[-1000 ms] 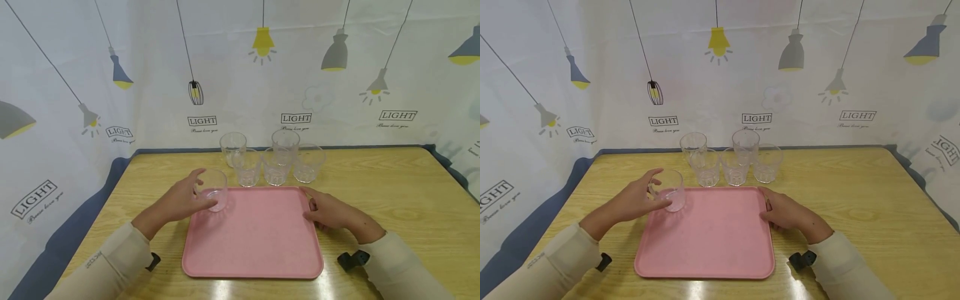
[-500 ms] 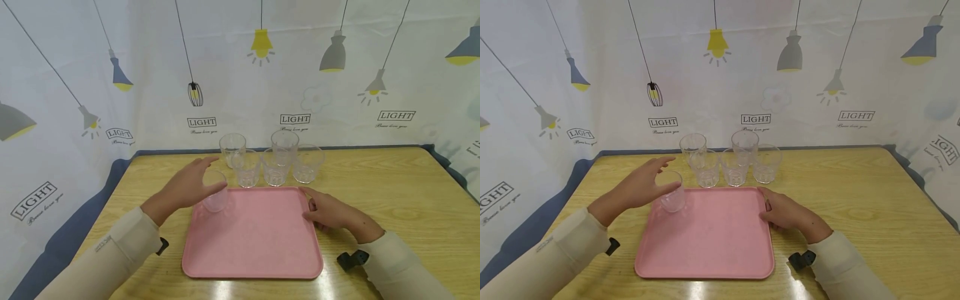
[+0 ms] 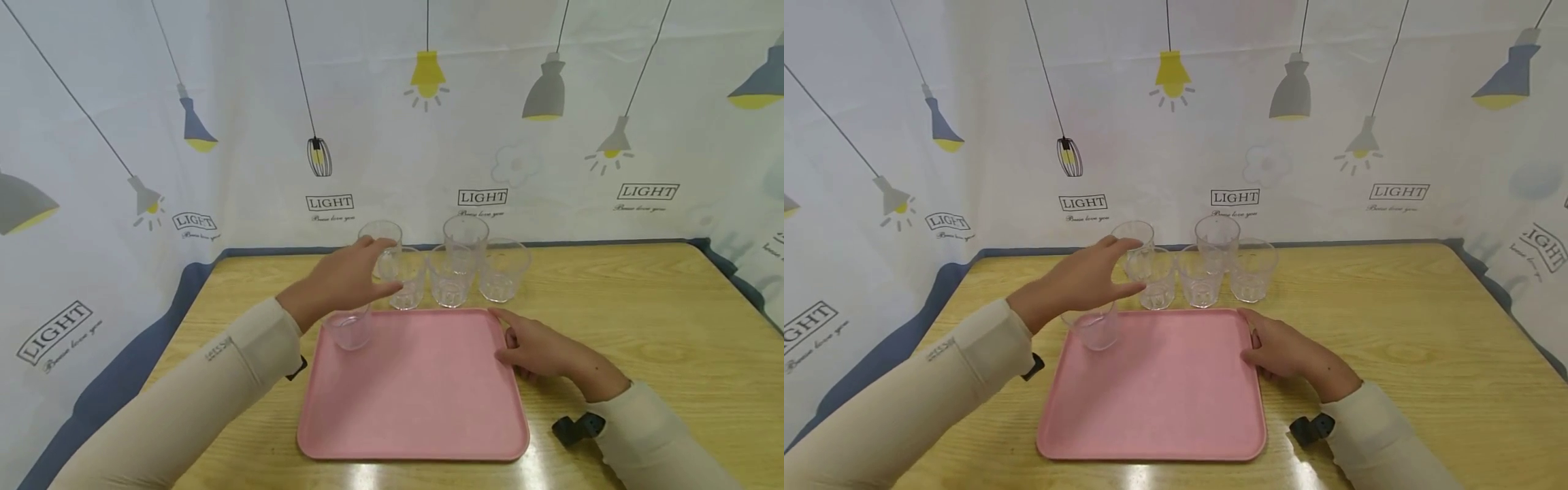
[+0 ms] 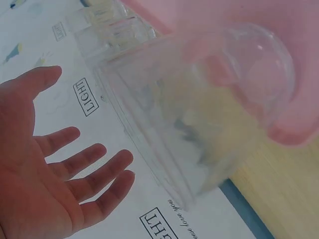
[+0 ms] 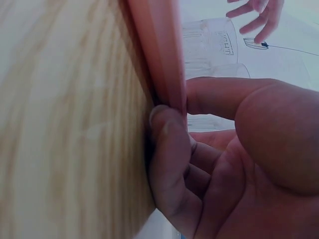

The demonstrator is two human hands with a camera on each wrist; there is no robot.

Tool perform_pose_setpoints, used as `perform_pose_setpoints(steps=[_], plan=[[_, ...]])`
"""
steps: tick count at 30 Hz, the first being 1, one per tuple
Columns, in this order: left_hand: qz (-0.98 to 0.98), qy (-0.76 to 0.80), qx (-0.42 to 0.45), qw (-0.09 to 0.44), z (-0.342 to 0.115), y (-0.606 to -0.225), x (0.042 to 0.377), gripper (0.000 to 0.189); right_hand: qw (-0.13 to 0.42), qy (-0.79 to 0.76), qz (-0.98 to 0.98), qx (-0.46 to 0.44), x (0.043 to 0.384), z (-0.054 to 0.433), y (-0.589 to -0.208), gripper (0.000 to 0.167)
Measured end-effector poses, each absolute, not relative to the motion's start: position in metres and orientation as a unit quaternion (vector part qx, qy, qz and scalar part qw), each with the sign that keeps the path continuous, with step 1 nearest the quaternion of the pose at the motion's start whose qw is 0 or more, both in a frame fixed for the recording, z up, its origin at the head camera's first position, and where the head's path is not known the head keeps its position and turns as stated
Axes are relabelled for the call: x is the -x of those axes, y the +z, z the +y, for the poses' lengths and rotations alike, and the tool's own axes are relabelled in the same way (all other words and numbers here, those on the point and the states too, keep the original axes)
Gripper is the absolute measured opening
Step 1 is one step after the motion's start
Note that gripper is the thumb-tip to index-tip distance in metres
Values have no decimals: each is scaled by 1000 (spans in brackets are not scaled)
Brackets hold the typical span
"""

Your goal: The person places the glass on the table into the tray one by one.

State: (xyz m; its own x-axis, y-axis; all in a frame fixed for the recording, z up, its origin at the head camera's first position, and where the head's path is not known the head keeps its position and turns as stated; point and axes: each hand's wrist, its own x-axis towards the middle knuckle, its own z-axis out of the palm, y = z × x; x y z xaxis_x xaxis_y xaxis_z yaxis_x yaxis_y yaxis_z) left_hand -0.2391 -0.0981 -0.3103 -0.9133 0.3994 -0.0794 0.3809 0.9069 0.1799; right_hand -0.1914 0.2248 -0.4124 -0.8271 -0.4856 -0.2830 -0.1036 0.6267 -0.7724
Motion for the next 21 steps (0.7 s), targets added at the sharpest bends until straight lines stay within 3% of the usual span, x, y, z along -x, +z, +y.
perform_pose_setpoints(steps=[21], plan=[[965, 13, -234, 115, -58, -315, 268, 76, 235, -399, 868, 178, 193, 227, -415, 76]])
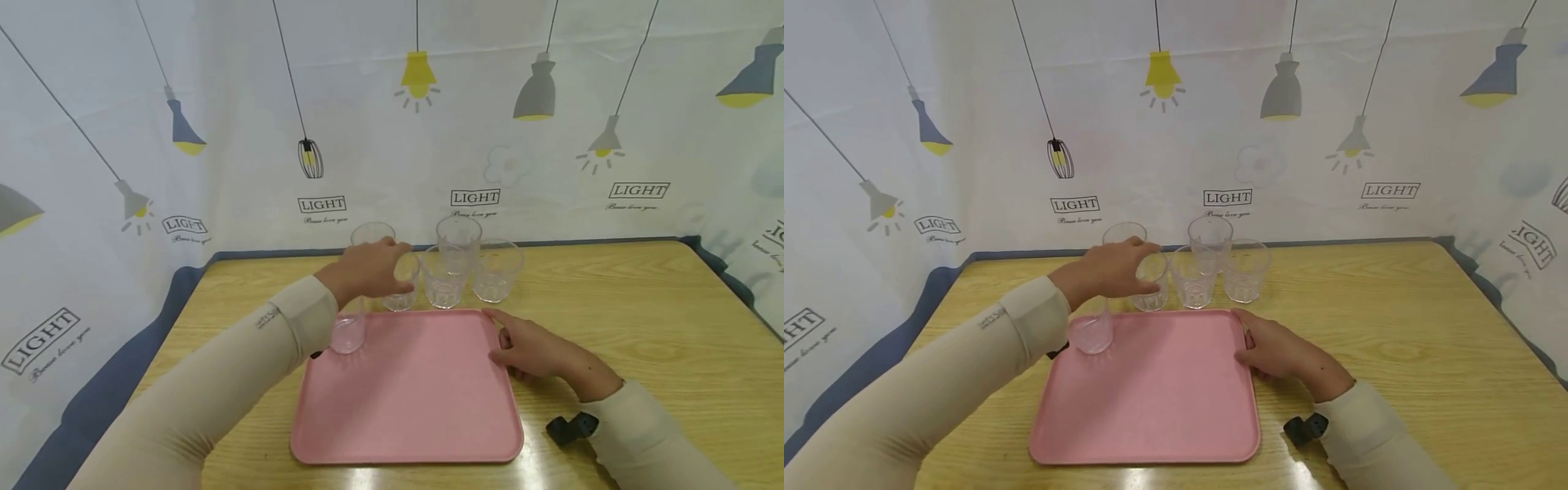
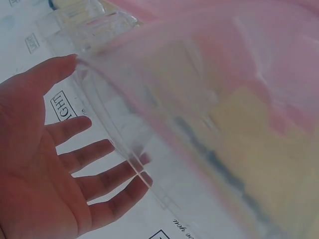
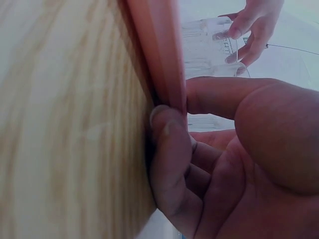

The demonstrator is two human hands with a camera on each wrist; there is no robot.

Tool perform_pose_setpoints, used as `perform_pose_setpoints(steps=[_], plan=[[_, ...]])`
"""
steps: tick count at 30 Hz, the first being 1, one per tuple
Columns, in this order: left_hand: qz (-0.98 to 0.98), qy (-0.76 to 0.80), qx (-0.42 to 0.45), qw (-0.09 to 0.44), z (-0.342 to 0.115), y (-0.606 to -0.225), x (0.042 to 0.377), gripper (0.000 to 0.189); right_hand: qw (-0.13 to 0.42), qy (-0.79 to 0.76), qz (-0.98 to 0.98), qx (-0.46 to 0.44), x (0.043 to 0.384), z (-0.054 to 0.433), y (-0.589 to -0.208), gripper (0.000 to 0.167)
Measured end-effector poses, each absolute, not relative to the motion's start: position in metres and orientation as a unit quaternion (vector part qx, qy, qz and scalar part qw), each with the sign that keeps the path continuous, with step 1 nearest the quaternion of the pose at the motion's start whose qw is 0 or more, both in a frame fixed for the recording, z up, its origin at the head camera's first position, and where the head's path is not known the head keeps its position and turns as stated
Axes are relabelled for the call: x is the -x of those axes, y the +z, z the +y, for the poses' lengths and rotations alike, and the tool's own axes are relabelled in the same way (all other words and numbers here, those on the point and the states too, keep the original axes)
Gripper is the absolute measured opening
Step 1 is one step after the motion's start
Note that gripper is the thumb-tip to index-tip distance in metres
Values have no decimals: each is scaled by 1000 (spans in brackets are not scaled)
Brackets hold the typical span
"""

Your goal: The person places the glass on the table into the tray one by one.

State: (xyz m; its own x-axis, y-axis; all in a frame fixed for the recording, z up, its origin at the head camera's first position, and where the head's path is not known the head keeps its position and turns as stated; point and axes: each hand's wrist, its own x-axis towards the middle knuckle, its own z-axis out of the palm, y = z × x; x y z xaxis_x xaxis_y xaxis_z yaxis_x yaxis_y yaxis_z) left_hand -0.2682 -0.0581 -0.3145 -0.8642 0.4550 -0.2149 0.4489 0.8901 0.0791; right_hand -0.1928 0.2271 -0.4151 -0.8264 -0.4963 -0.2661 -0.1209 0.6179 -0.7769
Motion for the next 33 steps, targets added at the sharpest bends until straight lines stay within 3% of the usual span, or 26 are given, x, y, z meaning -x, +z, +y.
perform_pose_setpoints(steps=[7, 33], plan=[[964, 16, -232, 129, -57, -311, 271, 76, 233, -400, 869, 175, 193, 227, -412, 76], [978, 38, -198, 56, -64, -296, 255, 75, 237, -402, 867, 176, 191, 225, -411, 75]])
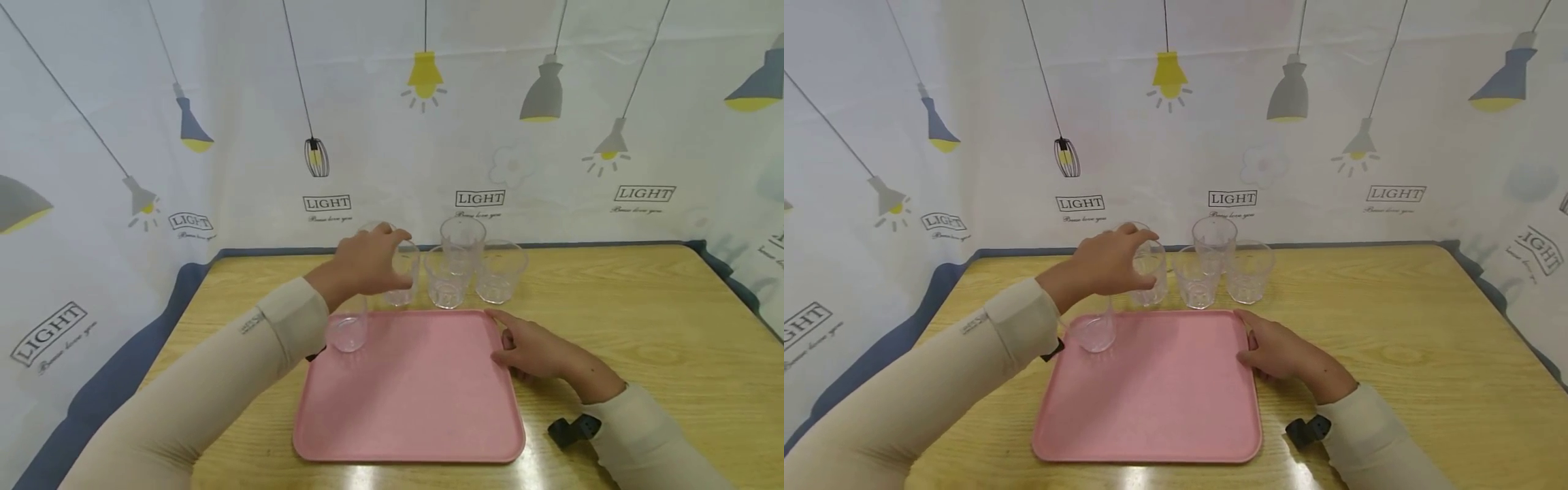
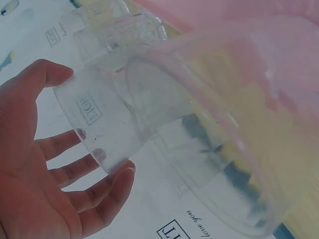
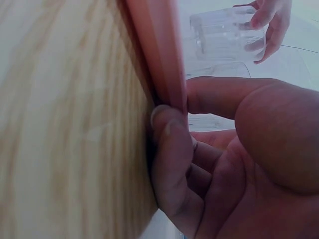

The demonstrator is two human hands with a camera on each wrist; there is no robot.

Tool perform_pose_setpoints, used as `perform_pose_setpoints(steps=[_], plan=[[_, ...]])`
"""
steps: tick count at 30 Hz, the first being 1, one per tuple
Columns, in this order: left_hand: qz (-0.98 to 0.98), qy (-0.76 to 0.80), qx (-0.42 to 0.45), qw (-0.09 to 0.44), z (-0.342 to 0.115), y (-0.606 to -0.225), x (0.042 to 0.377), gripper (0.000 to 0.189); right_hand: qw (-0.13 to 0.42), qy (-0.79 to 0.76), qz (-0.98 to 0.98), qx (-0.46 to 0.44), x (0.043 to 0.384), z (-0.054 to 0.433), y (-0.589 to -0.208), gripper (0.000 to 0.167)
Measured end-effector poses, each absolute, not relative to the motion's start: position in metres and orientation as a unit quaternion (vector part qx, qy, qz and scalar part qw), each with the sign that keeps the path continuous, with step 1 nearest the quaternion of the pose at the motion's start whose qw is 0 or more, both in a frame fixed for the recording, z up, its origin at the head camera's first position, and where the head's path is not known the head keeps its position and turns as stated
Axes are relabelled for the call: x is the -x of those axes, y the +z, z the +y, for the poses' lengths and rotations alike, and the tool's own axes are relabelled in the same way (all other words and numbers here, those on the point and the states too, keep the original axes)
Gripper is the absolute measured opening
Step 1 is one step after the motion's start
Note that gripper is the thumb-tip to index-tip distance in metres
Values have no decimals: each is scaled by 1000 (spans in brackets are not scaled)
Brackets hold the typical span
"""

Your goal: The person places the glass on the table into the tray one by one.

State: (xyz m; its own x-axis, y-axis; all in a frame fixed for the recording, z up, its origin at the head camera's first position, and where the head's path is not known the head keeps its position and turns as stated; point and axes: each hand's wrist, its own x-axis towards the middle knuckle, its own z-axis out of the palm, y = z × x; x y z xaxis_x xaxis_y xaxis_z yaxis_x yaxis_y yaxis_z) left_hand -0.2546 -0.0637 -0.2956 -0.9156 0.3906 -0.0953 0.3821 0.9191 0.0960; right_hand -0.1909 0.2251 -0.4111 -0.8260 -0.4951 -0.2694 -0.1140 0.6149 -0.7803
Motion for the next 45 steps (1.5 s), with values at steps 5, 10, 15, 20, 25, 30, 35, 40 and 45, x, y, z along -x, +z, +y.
perform_pose_setpoints(steps=[5, 10, 15, 20, 25, 30, 35, 40, 45], plan=[[976, 39, -212, 44, -68, -290, 245, 73, 236, -404, 866, 178, 191, 226, -413, 75], [973, 34, -224, 30, -73, -285, 233, 72, 234, -402, 866, 181, 191, 225, -413, 75], [970, 33, -241, 17, -78, -282, 218, 72, 235, -398, 869, 176, 192, 224, -413, 75], [965, 30, -259, 17, -82, -278, 202, 72, 232, -390, 873, 177, 192, 225, -414, 75], [963, 29, -267, 18, -88, -277, 184, 75, 230, -388, 874, 182, 192, 224, -415, 75], [960, 28, -279, 17, -94, -276, 166, 76, 229, -389, 874, 184, 192, 224, -413, 75], [957, 25, -288, 20, -101, -278, 150, 74, 234, -391, 872, 181, 191, 225, -412, 76], [958, 32, -283, 26, -110, -282, 137, 71, 237, -394, 870, 179, 191, 225, -411, 76], [961, 36, -275, 22, -122, -288, 128, 69, 239, -394, 869, 181, 191, 225, -409, 77]])
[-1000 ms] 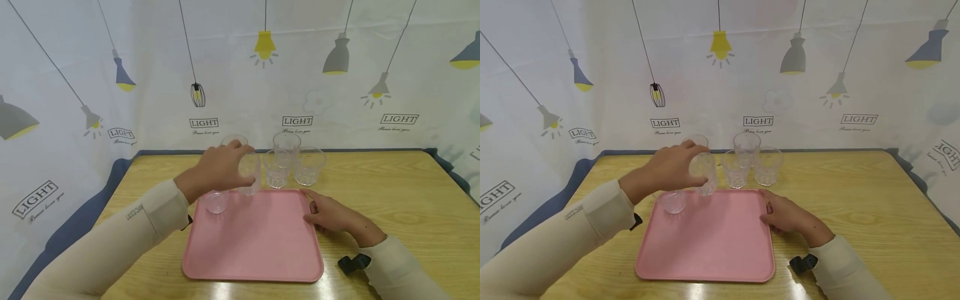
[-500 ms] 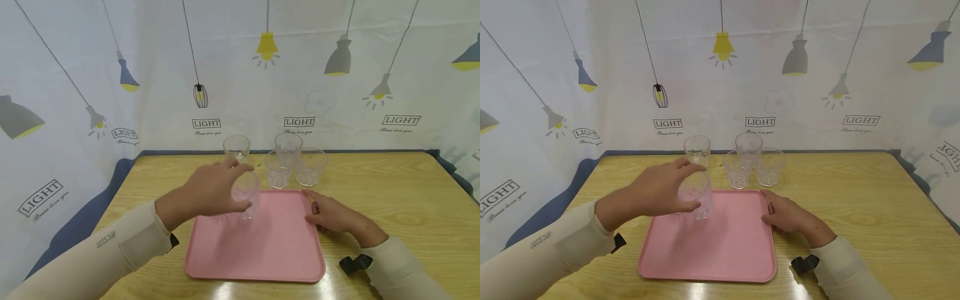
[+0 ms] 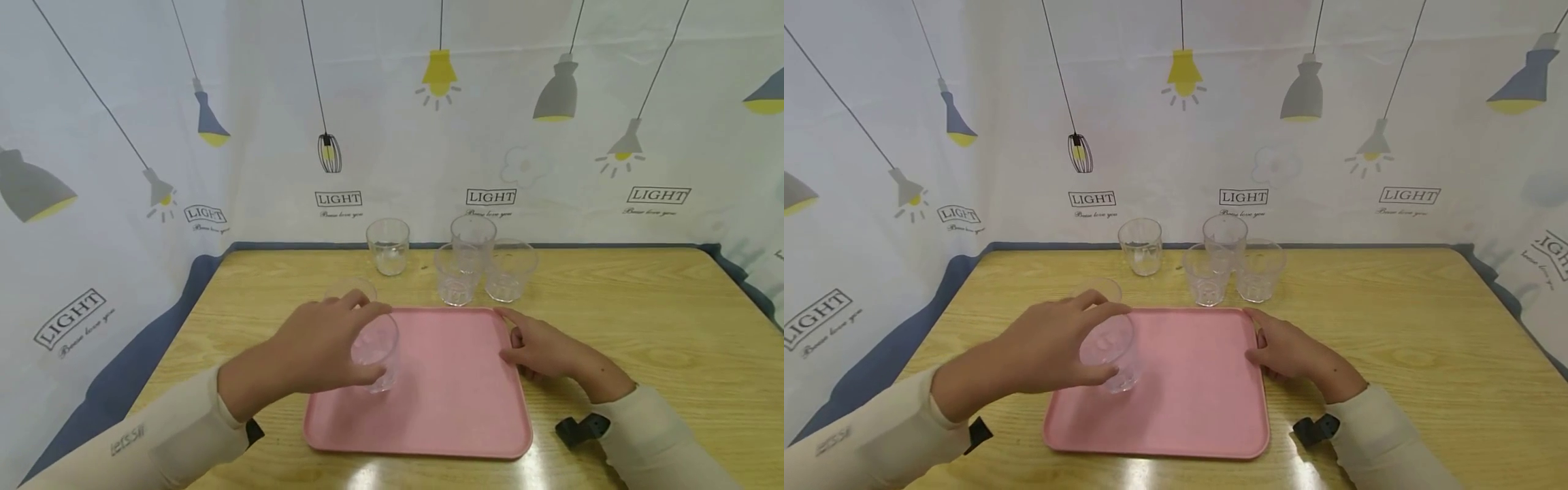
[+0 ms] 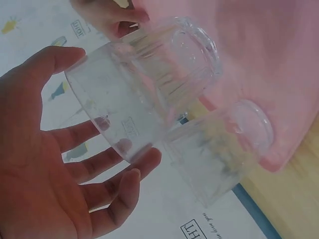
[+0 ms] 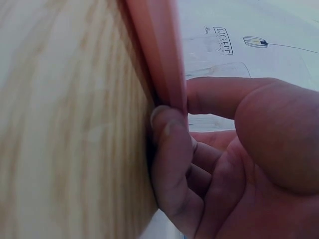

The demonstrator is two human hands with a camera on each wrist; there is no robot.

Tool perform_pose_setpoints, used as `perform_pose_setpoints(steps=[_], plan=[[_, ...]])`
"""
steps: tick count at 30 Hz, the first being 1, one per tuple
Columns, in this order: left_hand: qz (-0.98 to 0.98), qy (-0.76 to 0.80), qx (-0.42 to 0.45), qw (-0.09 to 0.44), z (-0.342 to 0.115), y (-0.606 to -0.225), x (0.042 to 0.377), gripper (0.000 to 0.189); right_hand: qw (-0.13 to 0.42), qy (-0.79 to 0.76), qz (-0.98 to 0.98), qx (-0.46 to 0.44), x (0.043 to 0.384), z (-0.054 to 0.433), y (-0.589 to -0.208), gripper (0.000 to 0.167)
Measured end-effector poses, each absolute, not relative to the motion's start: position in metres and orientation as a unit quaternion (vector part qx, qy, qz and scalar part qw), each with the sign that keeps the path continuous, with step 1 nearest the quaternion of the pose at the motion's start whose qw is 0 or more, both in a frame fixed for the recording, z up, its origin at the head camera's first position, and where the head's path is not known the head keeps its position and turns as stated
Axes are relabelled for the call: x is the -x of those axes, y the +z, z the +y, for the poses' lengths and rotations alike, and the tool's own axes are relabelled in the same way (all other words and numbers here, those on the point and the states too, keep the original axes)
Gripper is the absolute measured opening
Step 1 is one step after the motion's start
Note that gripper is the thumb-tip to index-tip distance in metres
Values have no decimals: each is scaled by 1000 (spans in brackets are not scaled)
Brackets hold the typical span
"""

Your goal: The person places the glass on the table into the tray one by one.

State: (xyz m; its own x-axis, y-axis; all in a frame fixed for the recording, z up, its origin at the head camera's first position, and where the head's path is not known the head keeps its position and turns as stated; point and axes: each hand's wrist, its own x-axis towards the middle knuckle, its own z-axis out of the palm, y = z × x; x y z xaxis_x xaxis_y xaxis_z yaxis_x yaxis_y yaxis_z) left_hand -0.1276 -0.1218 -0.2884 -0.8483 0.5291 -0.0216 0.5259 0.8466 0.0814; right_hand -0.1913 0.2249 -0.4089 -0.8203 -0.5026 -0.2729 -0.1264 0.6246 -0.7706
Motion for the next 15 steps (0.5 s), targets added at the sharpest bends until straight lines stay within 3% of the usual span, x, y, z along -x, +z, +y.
perform_pose_setpoints(steps=[15], plan=[[966, 43, -256, 9, -144, -306, 115, 66, 237, -385, 872, 188, 192, 226, -409, 76]])
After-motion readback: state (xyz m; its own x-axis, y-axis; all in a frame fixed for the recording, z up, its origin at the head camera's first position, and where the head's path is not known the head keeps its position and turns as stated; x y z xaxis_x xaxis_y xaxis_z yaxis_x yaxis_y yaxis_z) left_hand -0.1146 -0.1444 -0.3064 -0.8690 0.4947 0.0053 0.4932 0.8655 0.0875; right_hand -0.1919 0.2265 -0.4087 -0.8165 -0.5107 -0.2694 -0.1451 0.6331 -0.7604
